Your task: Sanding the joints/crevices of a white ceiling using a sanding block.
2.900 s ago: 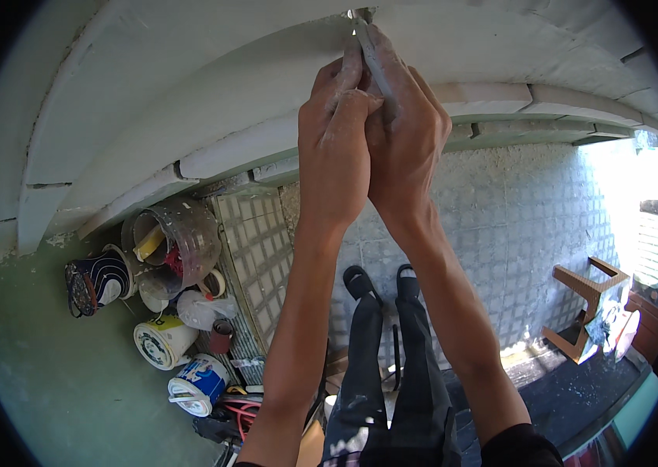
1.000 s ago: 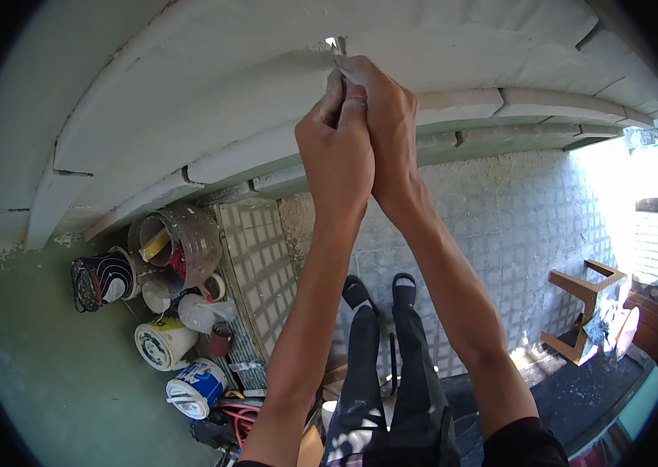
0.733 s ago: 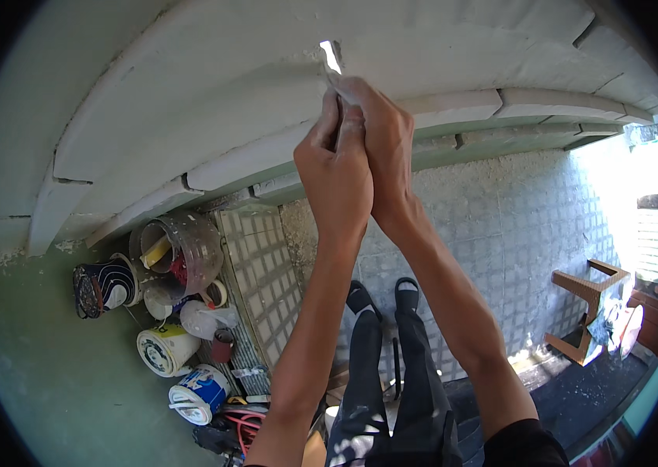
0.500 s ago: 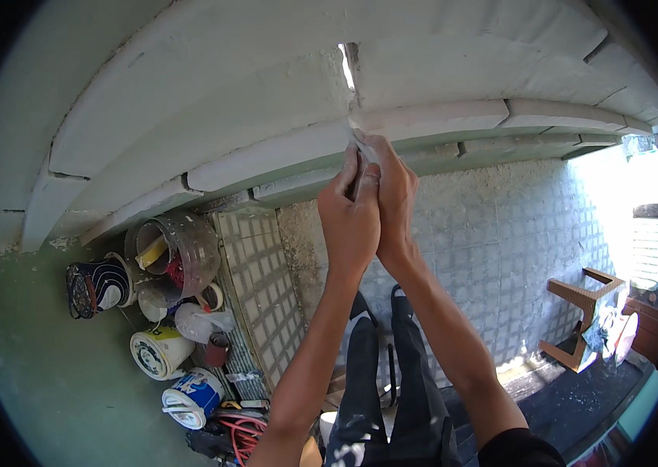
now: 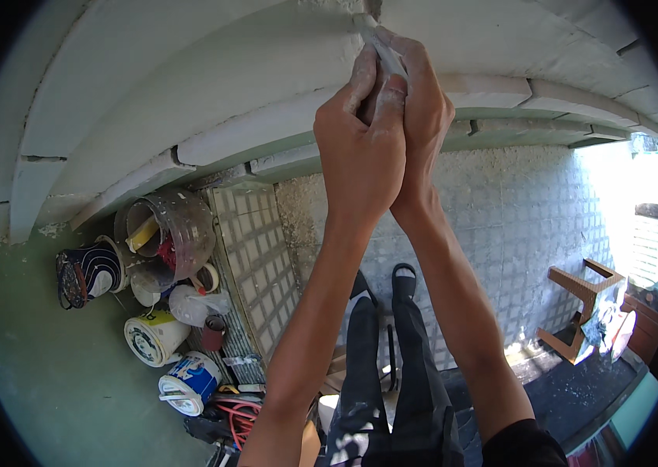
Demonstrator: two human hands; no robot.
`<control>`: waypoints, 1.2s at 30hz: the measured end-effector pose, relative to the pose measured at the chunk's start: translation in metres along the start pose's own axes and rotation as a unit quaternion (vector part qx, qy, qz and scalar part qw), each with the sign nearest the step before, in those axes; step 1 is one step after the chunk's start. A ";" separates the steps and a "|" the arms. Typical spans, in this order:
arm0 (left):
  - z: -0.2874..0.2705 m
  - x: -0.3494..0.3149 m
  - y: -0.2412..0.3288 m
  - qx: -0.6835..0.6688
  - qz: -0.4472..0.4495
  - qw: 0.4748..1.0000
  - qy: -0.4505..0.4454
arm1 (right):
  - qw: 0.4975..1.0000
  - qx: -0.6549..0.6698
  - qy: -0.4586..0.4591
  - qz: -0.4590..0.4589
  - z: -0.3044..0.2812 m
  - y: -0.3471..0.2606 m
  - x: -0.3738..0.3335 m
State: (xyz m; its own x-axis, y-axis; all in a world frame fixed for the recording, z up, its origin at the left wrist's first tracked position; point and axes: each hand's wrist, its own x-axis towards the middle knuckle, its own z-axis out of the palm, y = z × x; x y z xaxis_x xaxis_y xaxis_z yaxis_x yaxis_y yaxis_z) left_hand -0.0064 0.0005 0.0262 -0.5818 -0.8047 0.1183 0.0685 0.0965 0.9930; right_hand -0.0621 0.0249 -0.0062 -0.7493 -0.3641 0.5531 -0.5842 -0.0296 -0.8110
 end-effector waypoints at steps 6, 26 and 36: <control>-0.004 -0.001 -0.017 0.069 -0.024 0.997 -0.010 | 0.998 -0.014 0.003 0.065 0.006 0.014 -0.018; 0.001 0.010 -0.001 0.167 -0.074 0.982 0.042 | 0.985 -0.068 -0.095 0.128 -0.001 0.007 0.009; 0.002 0.001 0.001 0.129 -0.049 0.989 0.062 | 0.990 0.011 -0.043 0.137 -0.005 -0.018 0.012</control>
State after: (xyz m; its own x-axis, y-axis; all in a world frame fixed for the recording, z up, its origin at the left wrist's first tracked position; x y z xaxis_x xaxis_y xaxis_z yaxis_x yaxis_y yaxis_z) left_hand -0.0082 0.0010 0.0274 -0.4704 -0.8817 0.0361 -0.2012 0.1470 0.9685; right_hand -0.0619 0.0257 0.0158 -0.8488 -0.4384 0.2954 -0.3558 0.0606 -0.9326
